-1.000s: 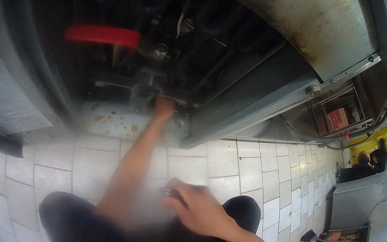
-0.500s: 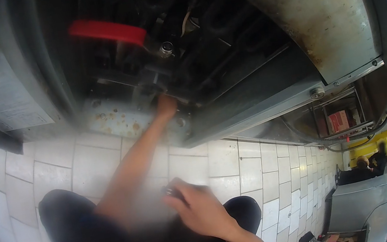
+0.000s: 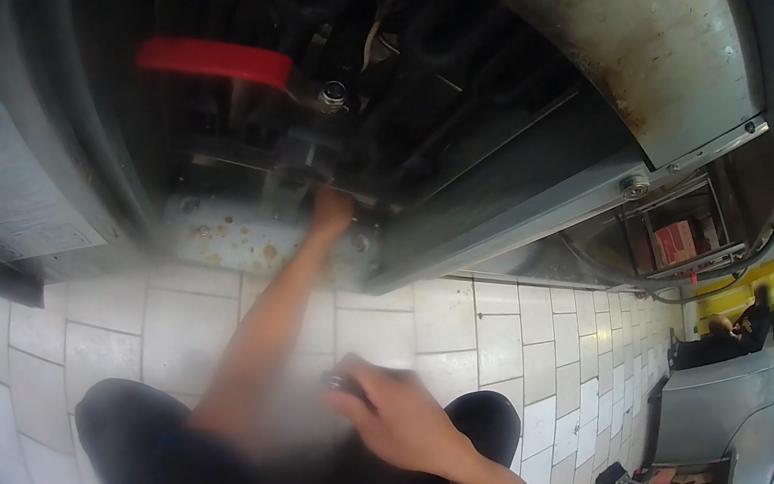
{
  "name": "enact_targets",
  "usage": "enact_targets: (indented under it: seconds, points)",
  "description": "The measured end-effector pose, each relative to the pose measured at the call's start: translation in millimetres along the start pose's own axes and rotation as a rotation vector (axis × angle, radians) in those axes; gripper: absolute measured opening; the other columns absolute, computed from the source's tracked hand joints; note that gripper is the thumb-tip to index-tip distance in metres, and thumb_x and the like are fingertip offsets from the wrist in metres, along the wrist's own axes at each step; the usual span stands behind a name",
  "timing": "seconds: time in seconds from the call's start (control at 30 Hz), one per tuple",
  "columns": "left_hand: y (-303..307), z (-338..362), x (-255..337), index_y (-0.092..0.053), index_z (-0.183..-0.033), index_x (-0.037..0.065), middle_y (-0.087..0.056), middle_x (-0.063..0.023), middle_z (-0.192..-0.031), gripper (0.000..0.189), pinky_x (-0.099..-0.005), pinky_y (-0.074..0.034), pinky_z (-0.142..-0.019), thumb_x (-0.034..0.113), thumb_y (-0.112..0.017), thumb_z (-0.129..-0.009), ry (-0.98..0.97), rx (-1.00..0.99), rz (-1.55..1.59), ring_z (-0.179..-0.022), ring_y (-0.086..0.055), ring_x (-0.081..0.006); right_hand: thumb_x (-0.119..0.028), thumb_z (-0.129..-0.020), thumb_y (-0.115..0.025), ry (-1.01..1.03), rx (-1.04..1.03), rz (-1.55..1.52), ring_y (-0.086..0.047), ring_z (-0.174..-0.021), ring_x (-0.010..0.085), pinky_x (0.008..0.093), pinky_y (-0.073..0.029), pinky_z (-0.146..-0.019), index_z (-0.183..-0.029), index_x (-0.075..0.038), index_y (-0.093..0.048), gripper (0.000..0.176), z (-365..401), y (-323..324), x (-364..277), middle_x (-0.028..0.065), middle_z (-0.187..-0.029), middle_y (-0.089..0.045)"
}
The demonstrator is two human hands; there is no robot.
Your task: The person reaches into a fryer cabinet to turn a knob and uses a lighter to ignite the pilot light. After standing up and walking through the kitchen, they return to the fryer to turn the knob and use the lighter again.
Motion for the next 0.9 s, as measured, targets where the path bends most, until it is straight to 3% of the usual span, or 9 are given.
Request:
enact_targets:
  seconds: [0.17, 0.27, 0.33, 0.47, 0.53, 0.63, 0.9]
  points:
    - [-6, 1, -9, -0.056, -0.096, -0.003, -0.057, -0.0228, -0.096, 0.029, -0.0391, -0.042, -0.084, 0.003, -0.043, -0.071, 0.047, -0.029, -0.066, -0.095, -0.052, -0.0368, -0.021, -0.086, -0.05, 0.014, -0.006, -0.013, -0.053, -0.063, 0.04, 0.0409, -0.04, -0.052, -0.094, 0.0, -0.045, 0.023, 1, -2, 1, 0.0192, -0.066, -0.054]
    - [-4, 1, -11, -0.056, -0.095, -0.003, -0.057, -0.0232, -0.096, 0.029, -0.0398, -0.042, -0.084, 0.002, -0.042, -0.07, 0.106, 0.062, 0.093, -0.094, -0.052, -0.0373, -0.021, -0.086, -0.05, -0.013, -0.005, -0.008, -0.053, -0.063, 0.04, 0.0411, -0.04, -0.053, -0.095, 0.0, -0.045, 0.024, 1, -3, 2, 0.0195, -0.066, -0.054]
    - [-6, 1, -13, -0.055, -0.096, -0.004, -0.057, -0.0234, -0.096, 0.029, -0.0407, -0.04, -0.086, 0.001, -0.042, -0.07, 0.12, -0.016, 0.067, -0.096, -0.051, -0.0383, -0.021, -0.086, -0.05, -0.003, -0.002, -0.007, -0.053, -0.063, 0.04, 0.041, -0.04, -0.052, -0.095, 0.0, -0.045, 0.024, 1, -2, 1, 0.0196, -0.067, -0.054]
    - [-10, 1, -15, -0.054, -0.098, -0.005, -0.057, -0.0234, -0.097, 0.031, -0.0411, -0.039, -0.087, 0.001, -0.042, -0.07, 0.014, -0.029, -0.075, -0.097, -0.05, -0.0385, -0.021, -0.086, -0.05, 0.014, -0.008, 0.02, -0.053, -0.063, 0.0403, 0.041, -0.04, -0.052, -0.095, 0.0, -0.045, 0.023, 0, -1, -1, 0.0199, -0.067, -0.055]
    - [-6, 2, -15, -0.054, -0.099, -0.004, -0.056, -0.0234, -0.098, 0.032, -0.0413, -0.039, -0.087, 0.001, -0.043, -0.07, 0.095, 0.034, 0.102, -0.098, -0.05, -0.0384, -0.021, -0.086, -0.05, 0.016, -0.011, 0.024, -0.053, -0.064, 0.0405, 0.0411, -0.04, -0.052, -0.095, 0.0, -0.045, 0.023, 0, -2, -1, 0.0199, -0.067, -0.055]
    - [-7, -1, -13, -0.054, -0.1, -0.004, -0.055, -0.0238, -0.1, 0.033, -0.0412, -0.039, -0.087, 0.0, -0.043, -0.07, 0.048, -0.014, -0.029, -0.098, -0.049, -0.0384, -0.021, -0.086, -0.05, 0.026, 0.0, 0.02, -0.053, -0.064, 0.0407, 0.0416, -0.04, -0.052, -0.095, 0.0, -0.045, 0.023, 0, -2, 0, 0.0198, -0.068, -0.055]
    - [-11, 1, -23, -0.052, -0.102, -0.004, -0.053, -0.0241, -0.104, 0.034, -0.0417, -0.037, -0.089, 0.0, -0.043, -0.07, 0.058, 0.05, 0.034, -0.102, -0.047, -0.0387, -0.021, -0.086, -0.05, 0.015, -0.02, 0.01, -0.052, -0.064, 0.0411, 0.042, -0.039, -0.052, -0.095, -0.001, -0.044, 0.023, 1, -1, -1, 0.0199, -0.068, -0.055]
Point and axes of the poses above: each hand's wrist, its own z-axis away from the middle knuckle, its own y-axis out of the back of the hand, x = y × z, the point moved 5 cm from there along -z, towards the middle knuckle
